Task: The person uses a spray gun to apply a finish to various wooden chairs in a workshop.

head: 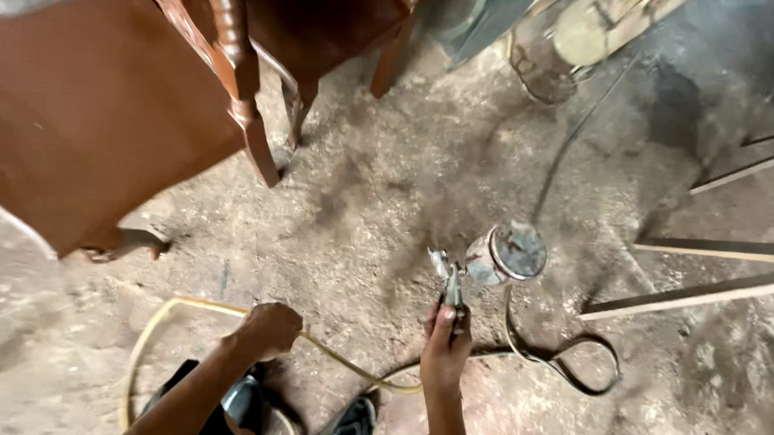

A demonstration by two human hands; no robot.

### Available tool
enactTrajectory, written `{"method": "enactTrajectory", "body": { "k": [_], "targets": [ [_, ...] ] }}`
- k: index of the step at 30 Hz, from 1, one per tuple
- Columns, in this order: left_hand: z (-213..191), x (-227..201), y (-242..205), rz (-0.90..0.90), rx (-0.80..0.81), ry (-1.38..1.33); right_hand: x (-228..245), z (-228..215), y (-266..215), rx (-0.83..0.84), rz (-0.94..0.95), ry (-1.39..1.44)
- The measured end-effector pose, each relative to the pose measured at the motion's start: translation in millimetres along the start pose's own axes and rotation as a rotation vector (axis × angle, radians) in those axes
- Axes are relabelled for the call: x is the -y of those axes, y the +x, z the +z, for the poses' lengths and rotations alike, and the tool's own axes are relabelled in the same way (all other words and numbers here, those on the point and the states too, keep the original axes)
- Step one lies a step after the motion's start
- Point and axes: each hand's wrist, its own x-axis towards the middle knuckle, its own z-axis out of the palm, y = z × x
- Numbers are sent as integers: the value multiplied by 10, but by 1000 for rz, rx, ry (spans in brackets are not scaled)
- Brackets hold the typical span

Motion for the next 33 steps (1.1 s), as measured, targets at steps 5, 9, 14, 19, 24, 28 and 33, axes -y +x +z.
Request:
{"method": "enactTrajectory", "body": {
  "k": [5,9,14,19,24,28,33],
  "targets": [
    [387,-340,938,-109,-241,-1097,-625,165,481,-65,0,-137],
    [497,-686,1573,472,-298,-2055,-1119,302,762,-66,-9,-48],
    [456,-976,1880,194,-146,-2268,-1469,488,936,-12,-43,-169],
    [410,-859,1978,274,-139,-2480,-1452,744,1046,64,-237,-35],
    [456,-782,2045,111,-76,-2511,-1388,751,1077,103,-178,146],
    [523,-691,2123,-20,-44,-2473,-1434,790,1043,93,-156,71],
    [277,-647,1866,62,-63,-2128,-1616,668,1090,52,-81,-44]
  ]
}}
